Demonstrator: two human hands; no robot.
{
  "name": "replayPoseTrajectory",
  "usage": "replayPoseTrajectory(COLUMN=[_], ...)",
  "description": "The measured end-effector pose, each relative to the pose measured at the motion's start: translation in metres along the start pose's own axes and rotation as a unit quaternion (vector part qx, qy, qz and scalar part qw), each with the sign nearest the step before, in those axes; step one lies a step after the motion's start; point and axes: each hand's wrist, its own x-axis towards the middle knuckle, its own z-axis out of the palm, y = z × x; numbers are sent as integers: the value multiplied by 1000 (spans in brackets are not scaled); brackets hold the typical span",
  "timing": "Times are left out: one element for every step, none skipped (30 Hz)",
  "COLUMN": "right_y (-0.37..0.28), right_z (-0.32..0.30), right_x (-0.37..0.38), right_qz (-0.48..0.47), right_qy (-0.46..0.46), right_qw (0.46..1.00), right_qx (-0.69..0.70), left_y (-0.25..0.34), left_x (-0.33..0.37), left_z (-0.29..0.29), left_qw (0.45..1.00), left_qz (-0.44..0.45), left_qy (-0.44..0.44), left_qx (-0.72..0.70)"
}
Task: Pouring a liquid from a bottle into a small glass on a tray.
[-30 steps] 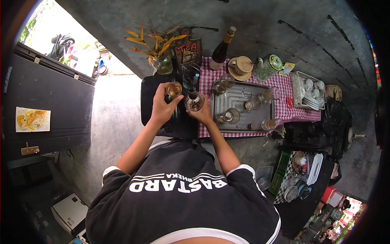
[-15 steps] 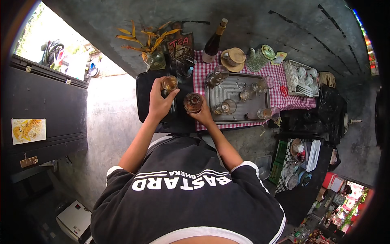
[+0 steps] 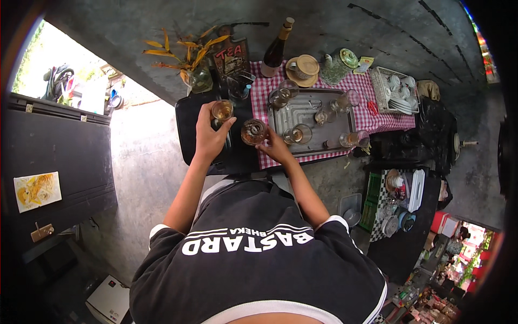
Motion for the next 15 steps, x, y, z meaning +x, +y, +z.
replayPoseTrajectory(right_y=[-11,-22,-33,-42,-50,-55,-60,-64,-71,-88,-99,-107,-113,-117,-120], right_z=[-1,-4,-10,-18,-23,-25,-30,-34,-39,-44,-48,-51,-54,-57,-62], right_x=[-8,-14,-20,-25,-30,-34,-37,-39,-41,-44,-45,-48,-51,-53,-52], right_qz=[12,24,27,24,21,-7,-4,-10,-17,-16,-13,-18,-24,-23,-50], right_qy=[29,59,67,56,44,75,83,98,113,118,120,126,132,134,131], right_qw=[999,998,997,998,998,997,997,995,993,993,992,992,991,990,990], right_qx=[3,7,5,17,28,2,1,-2,-5,-20,-19,4,27,30,19], left_y=[-1,-1,1,2,4,6,8,12,16,18,21,27,33,38,39], left_x=[0,-1,-1,-1,-1,-1,-1,-1,0,0,0,1,1,2,2], left_z=[0,0,0,0,0,2,3,4,7,8,9,11,14,17,22], left_qw=[1000,1000,1000,1000,999,998,996,997,996,996,997,996,996,996,996], left_qz=[4,3,-7,-17,-17,-27,-38,-42,-41,-37,-32,-33,-28,-23,-21], left_qy=[12,9,5,2,-4,-6,-7,-14,-19,-29,-39,-42,-57,-71,-72], left_qx=[-7,-10,-17,-23,-27,-53,-79,-71,-73,-70,-67,-67,-61,-54,-53])
